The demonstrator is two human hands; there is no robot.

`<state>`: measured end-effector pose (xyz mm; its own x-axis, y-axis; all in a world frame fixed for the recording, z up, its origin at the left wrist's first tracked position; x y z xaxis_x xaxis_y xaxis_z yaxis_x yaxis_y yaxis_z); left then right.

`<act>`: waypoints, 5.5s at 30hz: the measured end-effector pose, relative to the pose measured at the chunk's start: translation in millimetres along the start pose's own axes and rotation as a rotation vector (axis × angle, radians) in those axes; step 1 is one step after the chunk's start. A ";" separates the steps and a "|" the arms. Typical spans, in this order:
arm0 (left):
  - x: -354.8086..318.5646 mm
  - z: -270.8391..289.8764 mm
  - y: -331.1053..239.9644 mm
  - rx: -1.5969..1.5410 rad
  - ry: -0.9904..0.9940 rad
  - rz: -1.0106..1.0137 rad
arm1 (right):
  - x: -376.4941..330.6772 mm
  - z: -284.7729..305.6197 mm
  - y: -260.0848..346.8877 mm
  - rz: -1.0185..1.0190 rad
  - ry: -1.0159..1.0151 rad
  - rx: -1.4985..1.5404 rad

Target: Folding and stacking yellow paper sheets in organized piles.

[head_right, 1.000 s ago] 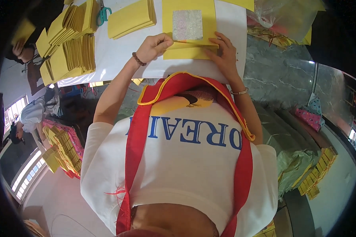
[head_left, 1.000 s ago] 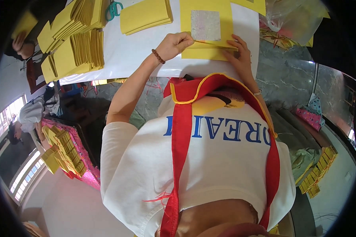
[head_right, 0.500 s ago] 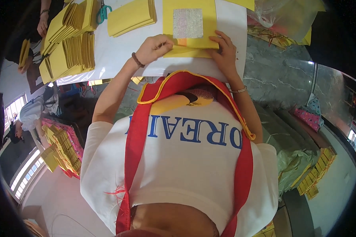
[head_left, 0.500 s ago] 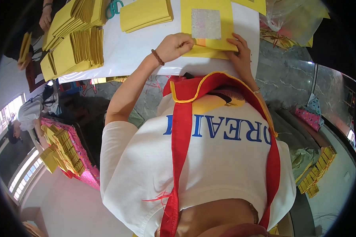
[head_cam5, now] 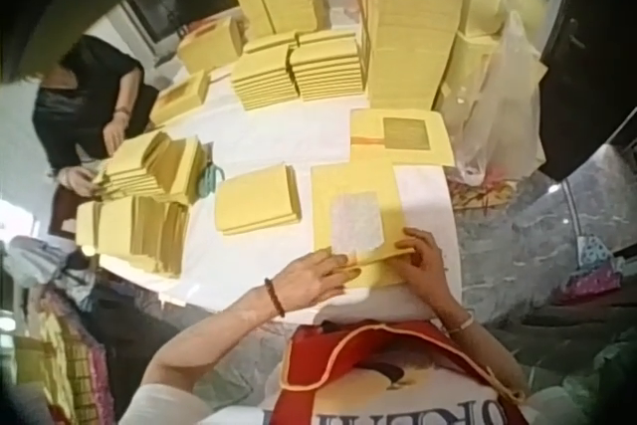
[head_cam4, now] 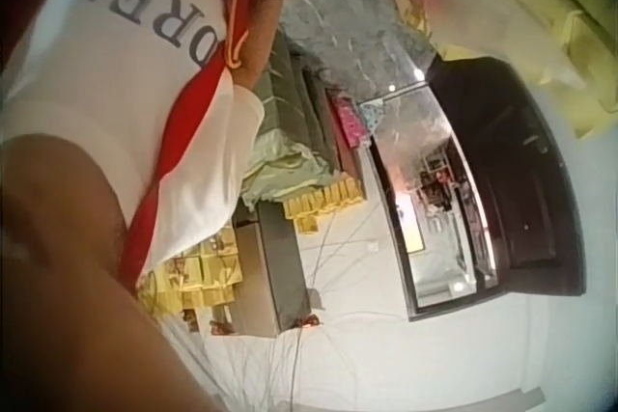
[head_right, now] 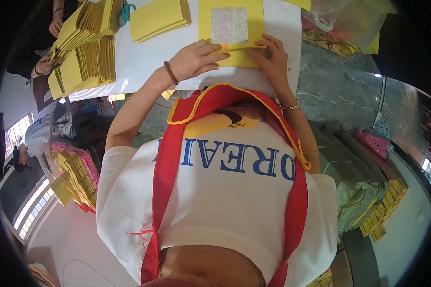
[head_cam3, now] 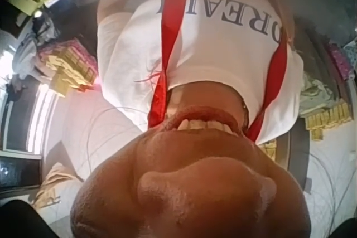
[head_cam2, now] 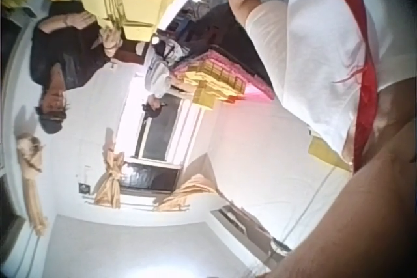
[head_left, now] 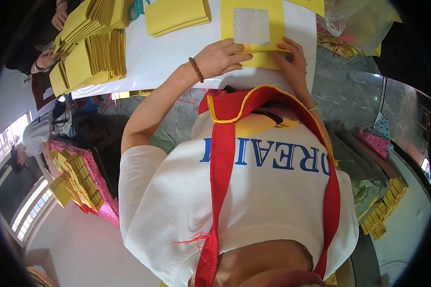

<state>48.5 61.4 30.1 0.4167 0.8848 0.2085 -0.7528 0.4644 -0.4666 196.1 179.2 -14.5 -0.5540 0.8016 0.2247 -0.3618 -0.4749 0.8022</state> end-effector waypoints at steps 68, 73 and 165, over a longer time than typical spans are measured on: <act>-41.7 -13.3 84.7 -0.598 -0.550 0.992 | 13.3 -13.0 21.4 -0.257 0.194 -0.195; -42.8 -16.3 87.0 -0.756 -0.678 0.966 | 15.2 -16.2 12.6 -0.252 0.137 -0.245; -90.1 55.1 141.8 0.333 -0.222 0.524 | -4.9 0.3 33.1 0.131 0.099 -0.221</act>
<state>-123.8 49.6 -7.5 -0.1359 0.9672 0.2146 -0.9597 -0.0747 -0.2710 187.1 159.7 11.1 -0.6737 0.6939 0.2542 -0.4312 -0.6485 0.6273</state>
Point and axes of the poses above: each hand's wrist, its own x-axis towards the middle knuckle, its own z-axis out of the back of the hand, y = z × x, the point moved 8 cm from there along x, towards the middle knuckle, and after that the axes turned 10 degrees about -x, right-handed, at the moved point
